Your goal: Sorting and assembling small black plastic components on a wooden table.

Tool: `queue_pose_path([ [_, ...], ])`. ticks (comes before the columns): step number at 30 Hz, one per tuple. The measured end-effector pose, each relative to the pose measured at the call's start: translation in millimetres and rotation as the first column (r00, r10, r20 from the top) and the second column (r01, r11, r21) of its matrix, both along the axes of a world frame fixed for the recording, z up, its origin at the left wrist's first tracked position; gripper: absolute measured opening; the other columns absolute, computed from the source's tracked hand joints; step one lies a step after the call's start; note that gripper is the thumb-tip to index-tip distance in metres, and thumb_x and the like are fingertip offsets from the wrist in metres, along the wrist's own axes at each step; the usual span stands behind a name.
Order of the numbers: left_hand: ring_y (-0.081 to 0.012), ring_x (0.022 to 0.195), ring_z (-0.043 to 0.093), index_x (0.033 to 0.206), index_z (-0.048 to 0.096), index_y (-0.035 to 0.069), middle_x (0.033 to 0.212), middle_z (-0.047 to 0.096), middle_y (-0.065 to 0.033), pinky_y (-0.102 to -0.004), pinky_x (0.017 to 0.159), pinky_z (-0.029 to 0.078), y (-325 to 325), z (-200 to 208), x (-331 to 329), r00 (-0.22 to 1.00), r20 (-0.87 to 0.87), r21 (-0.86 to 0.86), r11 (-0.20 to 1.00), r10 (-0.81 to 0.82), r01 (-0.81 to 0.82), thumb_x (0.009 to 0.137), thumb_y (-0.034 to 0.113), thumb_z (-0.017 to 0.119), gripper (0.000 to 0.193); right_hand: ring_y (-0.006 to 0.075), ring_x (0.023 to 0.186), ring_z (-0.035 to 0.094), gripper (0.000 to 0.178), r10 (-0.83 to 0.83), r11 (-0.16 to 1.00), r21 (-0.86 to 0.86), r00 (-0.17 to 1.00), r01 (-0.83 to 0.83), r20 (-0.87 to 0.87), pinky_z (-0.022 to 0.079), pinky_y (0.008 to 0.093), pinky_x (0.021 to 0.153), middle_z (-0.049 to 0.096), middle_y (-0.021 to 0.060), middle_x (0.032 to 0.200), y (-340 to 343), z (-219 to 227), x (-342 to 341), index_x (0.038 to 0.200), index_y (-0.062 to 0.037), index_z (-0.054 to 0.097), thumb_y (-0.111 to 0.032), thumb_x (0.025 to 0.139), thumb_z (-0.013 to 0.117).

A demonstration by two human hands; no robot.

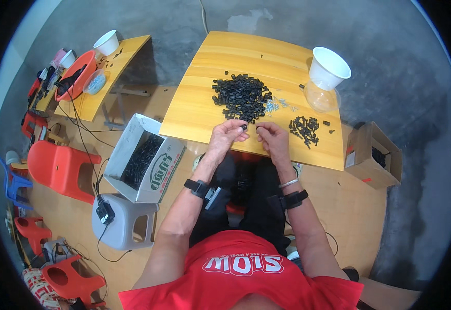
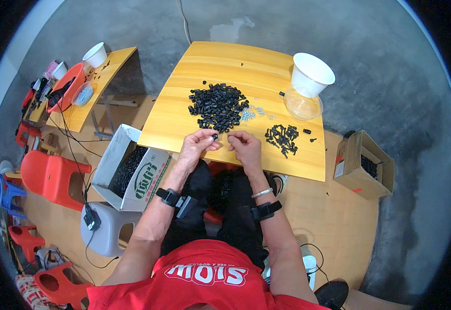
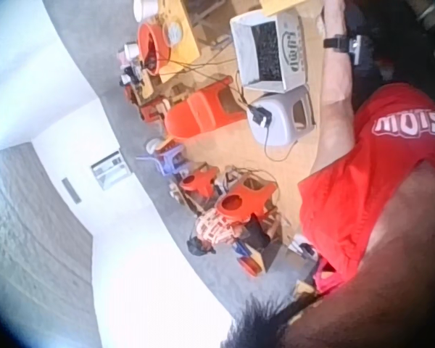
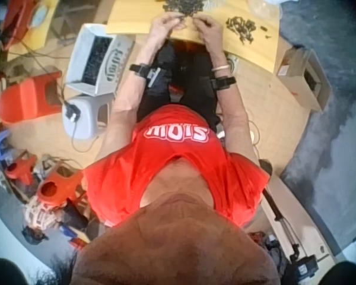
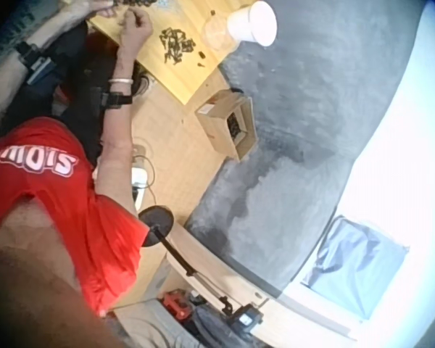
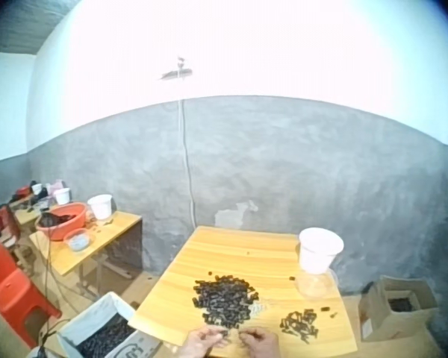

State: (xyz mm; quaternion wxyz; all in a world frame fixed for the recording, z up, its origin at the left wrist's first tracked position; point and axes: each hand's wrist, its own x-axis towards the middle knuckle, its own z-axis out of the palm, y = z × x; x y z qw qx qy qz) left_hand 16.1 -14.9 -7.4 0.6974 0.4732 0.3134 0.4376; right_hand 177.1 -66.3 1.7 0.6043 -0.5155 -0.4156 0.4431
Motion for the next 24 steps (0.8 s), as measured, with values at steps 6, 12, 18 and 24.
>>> queue_pose_path([
  [6,-0.0140,0.075,0.062,0.106,0.059,-0.002,0.089,0.063,-0.0092,-0.0236,0.071,0.052,2,2,4,0.999,-0.014,-0.037,0.998,-0.051,0.050,0.087,0.001,0.052,0.021,0.0044,0.056,0.053,0.012,0.192,0.978,-0.024,0.939,-0.207,-0.285,0.032,0.0136,0.041,0.058,0.0019,0.071,-1,9,13,0.091,-0.0001,0.062,-0.001,0.080,0.063],
  [12,-0.0124,0.073,0.062,0.106,0.059,-0.002,0.084,0.064,-0.0089,-0.0218,0.069,0.052,3,1,3,0.998,-0.019,-0.036,0.998,-0.055,0.054,0.089,0.002,0.051,0.019,0.0038,0.056,0.054,0.011,0.171,0.985,0.032,0.956,-0.168,-0.241,0.034,0.0134,0.041,0.060,0.0014,0.071,9,8,-1,0.087,-0.0030,0.060,-0.003,0.078,0.066],
  [18,-0.0118,0.069,0.061,0.104,0.058,-0.002,0.082,0.063,-0.0088,-0.0217,0.066,0.051,4,-1,-1,0.995,-0.038,-0.007,0.996,-0.093,0.092,0.090,0.004,0.049,0.017,0.0040,0.056,0.055,0.012,0.233,0.972,0.033,0.958,-0.231,-0.167,0.034,0.0131,0.039,0.061,0.0015,0.071,11,3,-1,0.086,-0.0034,0.060,-0.004,0.077,0.068],
  [24,-0.0120,0.067,0.060,0.101,0.059,-0.001,0.082,0.063,-0.0083,-0.0228,0.065,0.051,4,-1,-3,0.993,-0.029,-0.006,0.993,-0.118,0.118,0.088,0.002,0.051,0.015,0.0074,0.059,0.059,0.012,0.303,0.952,0.039,0.923,-0.303,-0.238,0.043,0.0160,0.041,0.063,0.0054,0.075,12,1,5,0.089,-0.0007,0.060,-0.005,0.079,0.066],
])
